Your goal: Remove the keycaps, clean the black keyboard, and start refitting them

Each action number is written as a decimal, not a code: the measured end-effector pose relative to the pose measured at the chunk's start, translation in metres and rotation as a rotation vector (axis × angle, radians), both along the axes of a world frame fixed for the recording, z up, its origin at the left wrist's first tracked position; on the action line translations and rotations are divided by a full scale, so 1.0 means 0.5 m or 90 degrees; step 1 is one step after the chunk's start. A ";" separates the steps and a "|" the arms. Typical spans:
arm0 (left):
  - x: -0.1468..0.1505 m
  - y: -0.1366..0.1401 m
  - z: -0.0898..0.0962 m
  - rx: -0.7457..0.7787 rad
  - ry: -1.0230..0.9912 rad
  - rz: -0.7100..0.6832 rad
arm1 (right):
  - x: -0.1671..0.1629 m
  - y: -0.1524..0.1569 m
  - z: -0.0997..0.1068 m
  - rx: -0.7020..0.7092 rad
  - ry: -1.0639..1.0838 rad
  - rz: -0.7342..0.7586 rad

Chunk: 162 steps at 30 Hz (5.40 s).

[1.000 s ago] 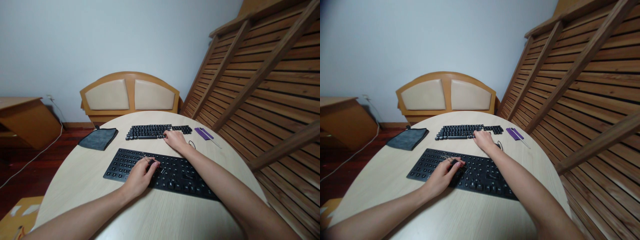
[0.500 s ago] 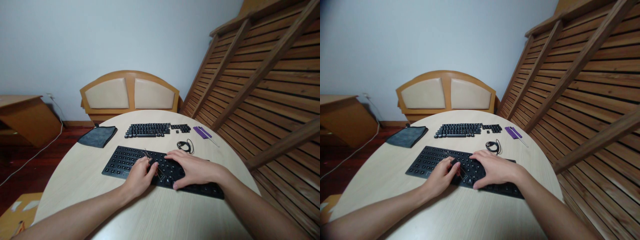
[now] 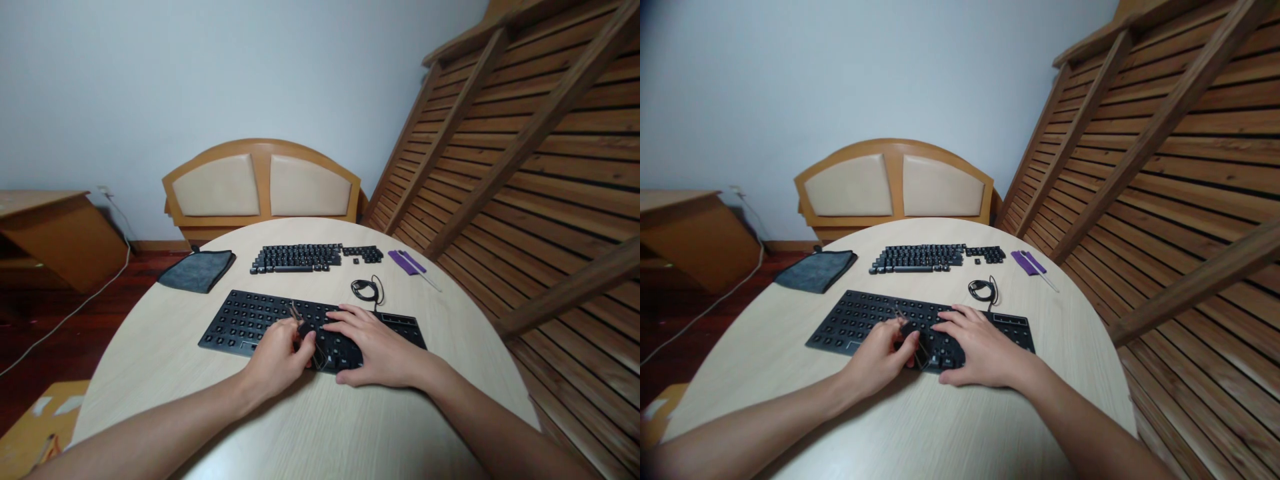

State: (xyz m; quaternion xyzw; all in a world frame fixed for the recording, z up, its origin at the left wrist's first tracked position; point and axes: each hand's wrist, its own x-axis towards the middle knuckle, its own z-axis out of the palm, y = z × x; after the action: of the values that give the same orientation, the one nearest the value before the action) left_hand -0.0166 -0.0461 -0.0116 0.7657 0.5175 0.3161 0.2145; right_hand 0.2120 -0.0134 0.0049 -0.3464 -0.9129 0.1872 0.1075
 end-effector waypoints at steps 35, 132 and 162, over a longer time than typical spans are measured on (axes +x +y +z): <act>-0.015 -0.010 0.010 -0.029 -0.038 -0.140 | -0.040 -0.030 -0.021 -0.010 0.077 -0.044; 0.006 0.010 -0.008 -0.164 -0.227 -0.087 | 0.016 0.056 0.062 0.016 -0.033 -0.001; -0.013 -0.008 0.010 -0.040 -0.015 -0.155 | -0.031 -0.012 -0.015 0.000 0.101 0.021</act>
State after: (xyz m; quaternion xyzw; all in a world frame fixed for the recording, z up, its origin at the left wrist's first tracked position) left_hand -0.0231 -0.0501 -0.0067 0.8121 0.4276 0.2803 0.2813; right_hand 0.1966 -0.0192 -0.0024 -0.3155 -0.9072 0.2157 0.1761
